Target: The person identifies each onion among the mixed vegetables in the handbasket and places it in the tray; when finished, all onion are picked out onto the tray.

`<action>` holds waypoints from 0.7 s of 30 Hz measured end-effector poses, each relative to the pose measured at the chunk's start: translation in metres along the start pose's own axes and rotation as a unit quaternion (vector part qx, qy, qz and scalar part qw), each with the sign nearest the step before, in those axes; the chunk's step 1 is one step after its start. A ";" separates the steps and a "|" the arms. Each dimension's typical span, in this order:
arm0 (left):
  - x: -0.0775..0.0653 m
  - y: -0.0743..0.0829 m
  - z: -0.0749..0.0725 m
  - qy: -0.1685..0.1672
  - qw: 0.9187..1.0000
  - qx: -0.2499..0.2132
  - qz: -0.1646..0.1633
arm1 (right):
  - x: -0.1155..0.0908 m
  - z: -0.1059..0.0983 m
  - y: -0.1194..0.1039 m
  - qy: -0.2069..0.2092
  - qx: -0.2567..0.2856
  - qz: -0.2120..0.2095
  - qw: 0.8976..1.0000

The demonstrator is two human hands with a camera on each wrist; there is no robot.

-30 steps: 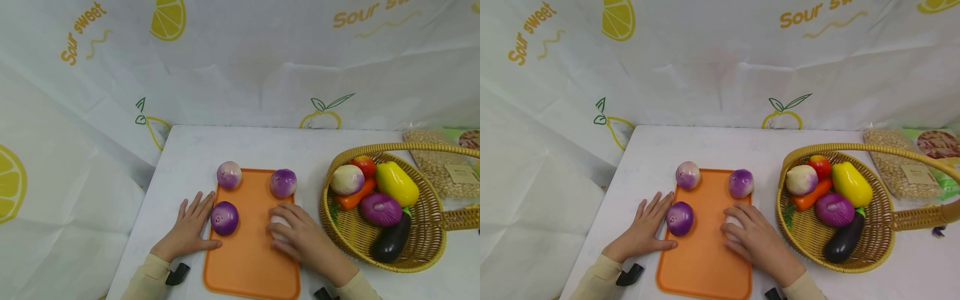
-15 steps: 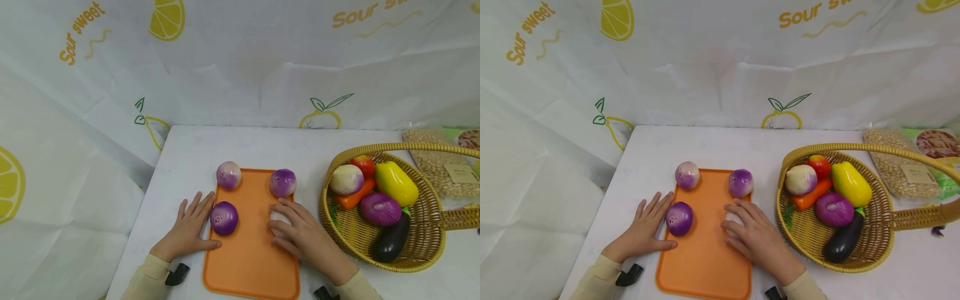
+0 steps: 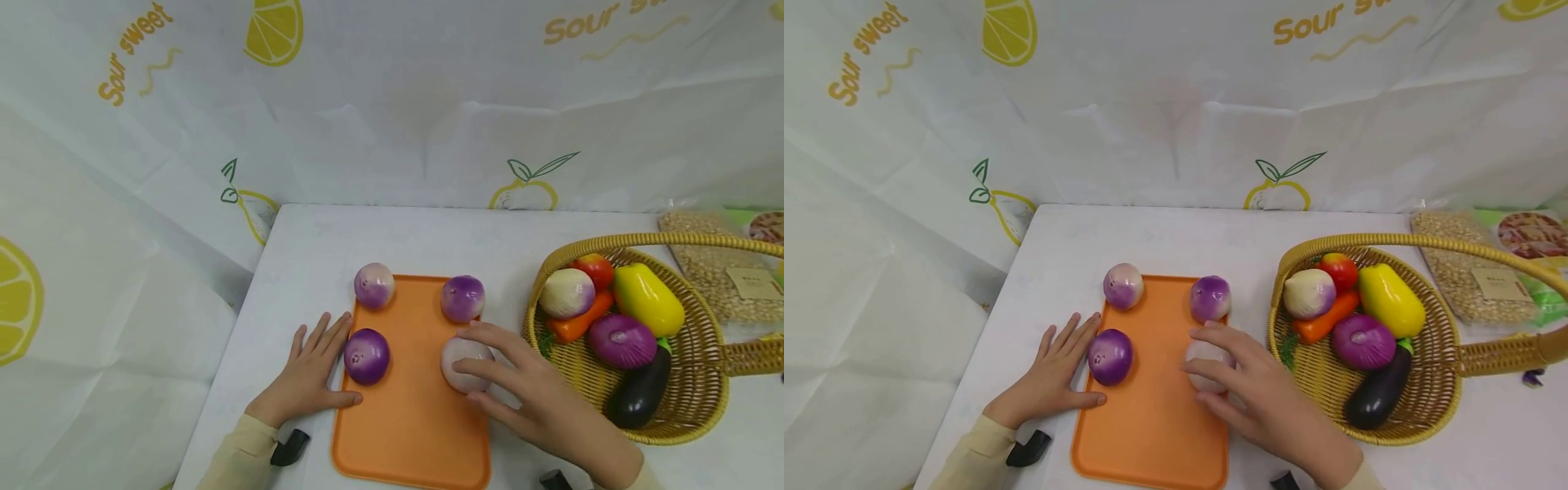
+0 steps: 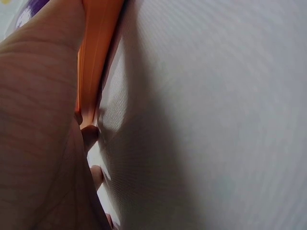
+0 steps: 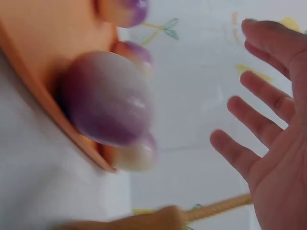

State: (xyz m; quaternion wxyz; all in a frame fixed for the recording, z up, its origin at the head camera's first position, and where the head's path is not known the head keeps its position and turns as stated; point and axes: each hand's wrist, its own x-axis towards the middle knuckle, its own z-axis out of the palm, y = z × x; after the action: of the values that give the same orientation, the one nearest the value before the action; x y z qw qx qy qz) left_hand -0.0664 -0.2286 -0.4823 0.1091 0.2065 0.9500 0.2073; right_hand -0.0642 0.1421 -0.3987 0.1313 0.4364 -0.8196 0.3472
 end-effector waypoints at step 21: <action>-0.001 0.002 -0.002 0.002 1.000 0.004 0.003 | -0.020 -0.116 0.056 0.037 0.102 0.313 0.944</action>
State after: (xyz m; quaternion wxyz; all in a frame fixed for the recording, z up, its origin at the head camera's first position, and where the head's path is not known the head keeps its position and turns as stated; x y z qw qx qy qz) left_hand -0.0650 -0.2279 -0.4795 0.1054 0.2095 0.9503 0.2046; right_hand -0.1079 0.2551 -0.3509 0.0014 0.1558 -0.8696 0.4684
